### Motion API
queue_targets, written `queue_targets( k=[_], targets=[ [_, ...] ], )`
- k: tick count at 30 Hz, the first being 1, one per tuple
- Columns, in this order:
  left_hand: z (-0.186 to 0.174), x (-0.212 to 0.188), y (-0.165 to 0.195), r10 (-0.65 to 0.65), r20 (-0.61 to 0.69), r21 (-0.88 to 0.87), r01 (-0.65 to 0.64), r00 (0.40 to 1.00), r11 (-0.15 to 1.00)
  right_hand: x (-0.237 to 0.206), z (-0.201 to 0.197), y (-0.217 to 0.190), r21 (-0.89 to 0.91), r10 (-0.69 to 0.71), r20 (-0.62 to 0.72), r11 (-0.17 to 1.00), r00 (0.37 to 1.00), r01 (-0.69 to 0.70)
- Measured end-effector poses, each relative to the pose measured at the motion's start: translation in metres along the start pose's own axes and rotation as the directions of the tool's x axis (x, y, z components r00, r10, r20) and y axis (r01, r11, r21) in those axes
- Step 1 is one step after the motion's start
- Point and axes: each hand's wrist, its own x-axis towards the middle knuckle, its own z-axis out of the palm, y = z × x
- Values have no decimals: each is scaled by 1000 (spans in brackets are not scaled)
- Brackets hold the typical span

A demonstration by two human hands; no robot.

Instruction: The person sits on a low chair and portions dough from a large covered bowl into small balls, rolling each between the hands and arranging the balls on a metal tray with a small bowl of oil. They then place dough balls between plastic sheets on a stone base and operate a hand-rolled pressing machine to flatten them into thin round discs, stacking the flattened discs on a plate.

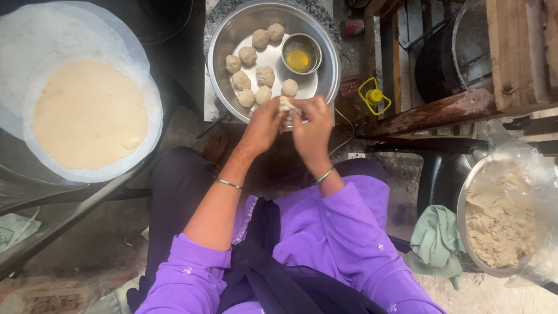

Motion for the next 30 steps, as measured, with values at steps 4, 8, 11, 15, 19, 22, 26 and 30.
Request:
queue_targets(
  k=[4, 8, 11, 15, 19, 22, 26, 30],
  targets=[
    [0, 7, -16, -29, -258, -302, -51, 966, 952, -4, 2, -19, -116, -288, 140, 945, 947, 305],
    [-20, 6, -3, -251, 30, -618, 216, 967, 756, 9, -2, -4, -17, -152, 193, 987, 969, 158],
    [-31, 0, 12, -206, 213, -629, 295, 955, 719, 28, -12, 28, 445, 292, 297, 800, 909, -402],
    [-17, 1, 7, -71, 47, -286, 81, 996, 955, 27, -14, 48, 578, 400, 436, 562, 806, -592],
    [6, 10, -26, 269, -159, -71, -283, 950, 957, 4, 3, 24, 350, 220, 226, 891, 949, -289],
    [12, 16, -47, -60, -231, -586, -89, 971, 805, -9, 7, -3, 18, 44, 180, 999, 983, -48],
    [0, 17, -55, -239, -239, -717, -5, 941, 697, -11, 8, -27, 125, -77, 272, 991, 959, 44],
    [-8, 17, -51, -261, -75, -728, 126, 963, 674, 2, 1, -22, 50, -131, 257, 991, 957, 122]
  ],
)
